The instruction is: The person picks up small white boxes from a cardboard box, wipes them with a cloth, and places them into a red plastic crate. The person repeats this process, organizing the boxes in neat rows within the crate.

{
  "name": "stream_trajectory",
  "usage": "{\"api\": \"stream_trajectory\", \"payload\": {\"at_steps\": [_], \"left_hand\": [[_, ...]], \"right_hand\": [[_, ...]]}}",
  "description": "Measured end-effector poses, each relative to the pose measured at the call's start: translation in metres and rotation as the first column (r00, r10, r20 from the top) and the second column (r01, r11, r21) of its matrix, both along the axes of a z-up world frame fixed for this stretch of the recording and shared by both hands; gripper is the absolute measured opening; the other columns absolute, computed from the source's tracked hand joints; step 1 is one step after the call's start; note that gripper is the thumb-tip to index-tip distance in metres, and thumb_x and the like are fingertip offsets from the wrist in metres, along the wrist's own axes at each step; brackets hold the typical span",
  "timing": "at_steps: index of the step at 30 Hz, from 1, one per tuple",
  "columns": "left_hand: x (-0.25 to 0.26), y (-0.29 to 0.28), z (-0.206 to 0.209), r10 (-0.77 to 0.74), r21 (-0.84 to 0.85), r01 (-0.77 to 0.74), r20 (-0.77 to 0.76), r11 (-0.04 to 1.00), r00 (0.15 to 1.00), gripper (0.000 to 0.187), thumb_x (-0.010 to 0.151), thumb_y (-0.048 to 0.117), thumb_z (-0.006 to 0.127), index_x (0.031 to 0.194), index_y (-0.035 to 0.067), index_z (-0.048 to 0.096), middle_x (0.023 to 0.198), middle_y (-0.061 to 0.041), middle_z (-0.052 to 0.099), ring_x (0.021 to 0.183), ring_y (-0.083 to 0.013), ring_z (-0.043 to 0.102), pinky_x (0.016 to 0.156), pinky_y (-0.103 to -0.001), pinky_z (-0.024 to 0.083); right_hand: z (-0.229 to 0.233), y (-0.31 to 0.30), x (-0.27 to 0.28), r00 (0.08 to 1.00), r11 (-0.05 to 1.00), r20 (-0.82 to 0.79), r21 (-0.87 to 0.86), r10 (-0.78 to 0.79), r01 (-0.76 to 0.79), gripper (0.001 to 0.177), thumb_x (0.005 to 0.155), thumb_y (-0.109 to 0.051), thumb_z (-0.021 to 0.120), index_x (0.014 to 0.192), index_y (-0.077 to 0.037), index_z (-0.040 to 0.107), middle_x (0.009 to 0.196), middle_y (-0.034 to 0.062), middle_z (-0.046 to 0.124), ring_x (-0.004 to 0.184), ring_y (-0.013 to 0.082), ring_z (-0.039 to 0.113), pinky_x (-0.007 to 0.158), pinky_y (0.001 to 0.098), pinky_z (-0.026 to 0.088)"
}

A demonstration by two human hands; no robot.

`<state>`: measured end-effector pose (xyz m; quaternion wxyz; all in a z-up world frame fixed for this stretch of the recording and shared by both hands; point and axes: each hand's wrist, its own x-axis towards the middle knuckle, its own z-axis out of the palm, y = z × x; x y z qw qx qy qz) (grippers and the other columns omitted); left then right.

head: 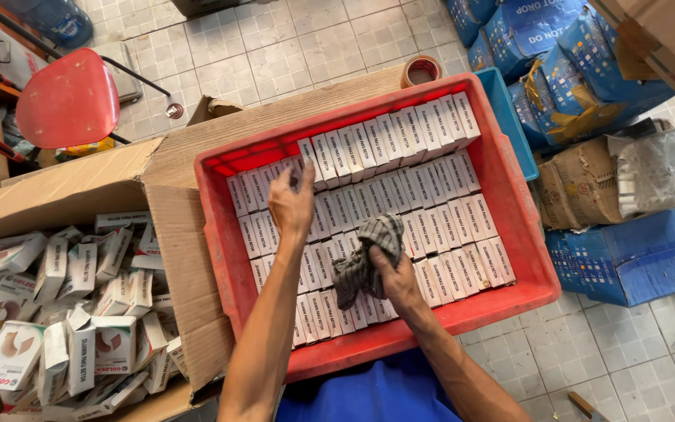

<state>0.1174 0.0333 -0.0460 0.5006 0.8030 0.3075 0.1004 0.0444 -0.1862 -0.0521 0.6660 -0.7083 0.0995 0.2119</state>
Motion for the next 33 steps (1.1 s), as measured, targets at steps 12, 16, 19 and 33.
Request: {"api": "stream_trajectory", "payload": {"at_steps": [12, 16, 19, 33], "left_hand": [[-0.164, -0.014, 0.026, -0.337, 0.260, 0.277, 0.225, 0.925, 0.914, 0.026, 0.100, 0.033, 0.076, 0.081, 0.016, 0.066, 0.071, -0.006, 0.063, 0.070, -0.0298, 0.073, 0.062, -0.036, 0.057], [-0.198, 0.020, 0.092, -0.345, 0.474, 0.216, 0.205, 0.854, 0.916, 0.051, 0.093, 0.048, 0.082, 0.064, 0.014, 0.058, 0.058, -0.007, 0.058, 0.057, -0.0307, 0.069, 0.052, -0.036, 0.054], [-0.227, 0.095, 0.090, -0.258, 0.558, 0.115, 0.186, 0.822, 0.948, 0.015, 0.094, 0.032, 0.076, 0.080, 0.025, 0.076, 0.066, -0.003, 0.064, 0.066, -0.0304, 0.070, 0.061, -0.041, 0.056], [-0.360, 0.331, 0.079, 0.576, 0.682, -0.290, -0.234, 0.671, 0.783, 0.063, 0.096, 0.050, 0.090, 0.116, -0.008, 0.073, 0.110, -0.033, 0.072, 0.100, -0.0506, 0.066, 0.082, -0.059, 0.050]], "right_hand": [[-0.005, 0.039, -0.019, 0.977, 0.946, 0.011, 0.249, 0.211, -0.207, 0.020, 0.101, -0.009, 0.067, 0.108, 0.002, 0.082, 0.086, 0.0193, 0.081, 0.071, 0.0212, 0.070, 0.074, 0.0432, 0.063], [0.042, 0.068, -0.032, 0.974, 0.853, -0.100, 0.507, 0.201, -0.124, 0.014, 0.100, -0.005, 0.068, 0.089, 0.003, 0.071, 0.052, 0.0197, 0.061, 0.028, 0.0272, 0.057, 0.024, 0.0365, 0.047], [-0.037, 0.054, -0.022, 0.962, 0.812, -0.207, 0.584, 0.175, -0.022, 0.015, 0.104, -0.016, 0.068, 0.111, -0.003, 0.068, 0.088, 0.0205, 0.078, 0.073, 0.0312, 0.080, 0.066, 0.0488, 0.067], [-0.040, 0.046, -0.056, 0.851, 0.745, -0.477, 0.645, 0.221, 0.168, 0.072, 0.099, -0.055, 0.062, 0.132, 0.009, 0.063, 0.129, 0.0325, 0.069, 0.119, 0.0502, 0.066, 0.105, 0.0656, 0.051]]}}
